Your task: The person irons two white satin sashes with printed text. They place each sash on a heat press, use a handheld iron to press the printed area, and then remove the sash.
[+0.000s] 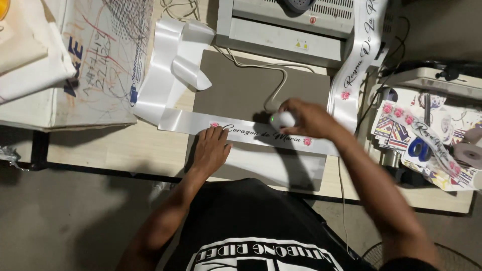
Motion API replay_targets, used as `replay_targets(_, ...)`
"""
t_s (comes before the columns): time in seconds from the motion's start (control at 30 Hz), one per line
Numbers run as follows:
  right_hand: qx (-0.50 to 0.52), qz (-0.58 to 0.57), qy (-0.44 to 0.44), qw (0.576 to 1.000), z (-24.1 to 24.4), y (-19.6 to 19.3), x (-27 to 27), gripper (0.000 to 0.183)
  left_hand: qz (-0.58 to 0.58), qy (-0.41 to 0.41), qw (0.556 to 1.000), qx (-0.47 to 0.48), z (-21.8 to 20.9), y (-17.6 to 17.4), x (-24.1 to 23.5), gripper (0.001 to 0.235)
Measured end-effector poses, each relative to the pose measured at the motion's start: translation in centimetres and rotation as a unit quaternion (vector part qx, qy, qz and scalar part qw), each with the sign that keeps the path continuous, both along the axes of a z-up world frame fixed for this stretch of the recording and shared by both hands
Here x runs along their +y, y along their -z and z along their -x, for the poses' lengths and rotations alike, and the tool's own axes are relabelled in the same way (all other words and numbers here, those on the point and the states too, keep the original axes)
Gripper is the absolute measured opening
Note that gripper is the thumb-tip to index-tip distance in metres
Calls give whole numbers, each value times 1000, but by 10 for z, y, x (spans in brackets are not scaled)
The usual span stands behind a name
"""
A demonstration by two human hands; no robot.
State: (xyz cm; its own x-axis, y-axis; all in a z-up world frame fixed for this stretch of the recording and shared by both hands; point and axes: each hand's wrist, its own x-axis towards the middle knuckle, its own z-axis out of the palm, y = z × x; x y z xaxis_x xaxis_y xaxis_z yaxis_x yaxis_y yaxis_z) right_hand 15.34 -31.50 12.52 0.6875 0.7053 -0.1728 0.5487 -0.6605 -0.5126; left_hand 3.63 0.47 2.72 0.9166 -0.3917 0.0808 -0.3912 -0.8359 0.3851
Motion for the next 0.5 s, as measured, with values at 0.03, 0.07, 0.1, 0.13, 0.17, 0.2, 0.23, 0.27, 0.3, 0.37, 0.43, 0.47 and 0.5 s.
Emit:
replay_targets(0.03,-2,1,0,1000,13,8,3,63,1,0,1000,-2,1,0,0,50)
replay_targets(0.07,15,0,49,999,25,16,5,59,3,0,1000,-2,1,-1,-1,50)
replay_targets(0.1,34,-3,100,994,38,25,9,55,5,1,1000,-2,1,-1,0,51)
replay_targets(0.13,33,-3,101,994,45,27,15,55,5,2,1000,-3,2,-1,1,51)
replay_targets(0.17,39,5,145,989,52,30,20,51,6,3,1000,-3,2,0,1,51)
replay_targets(0.2,46,12,189,981,60,32,25,49,7,4,1000,-3,2,0,0,52)
replay_targets(0.23,45,12,191,980,63,34,27,49,8,7,1000,-5,3,1,1,52)
replay_targets(0.27,44,25,211,976,66,37,29,48,3,8,1000,-3,3,1,1,52)
replay_targets(0.3,43,38,229,972,68,39,31,48,-2,8,1000,-2,3,2,1,53)
replay_targets(0.37,32,26,241,970,70,40,34,47,-5,11,1000,-1,4,4,2,53)
replay_targets(0.43,22,13,250,968,71,39,40,45,-9,13,1000,0,5,7,3,54)
replay_targets(0.47,7,20,264,964,72,37,44,45,-11,14,1000,1,6,8,4,54)
replay_targets(0.5,-9,27,278,960,71,35,47,44,-11,15,1000,2,6,10,4,54)
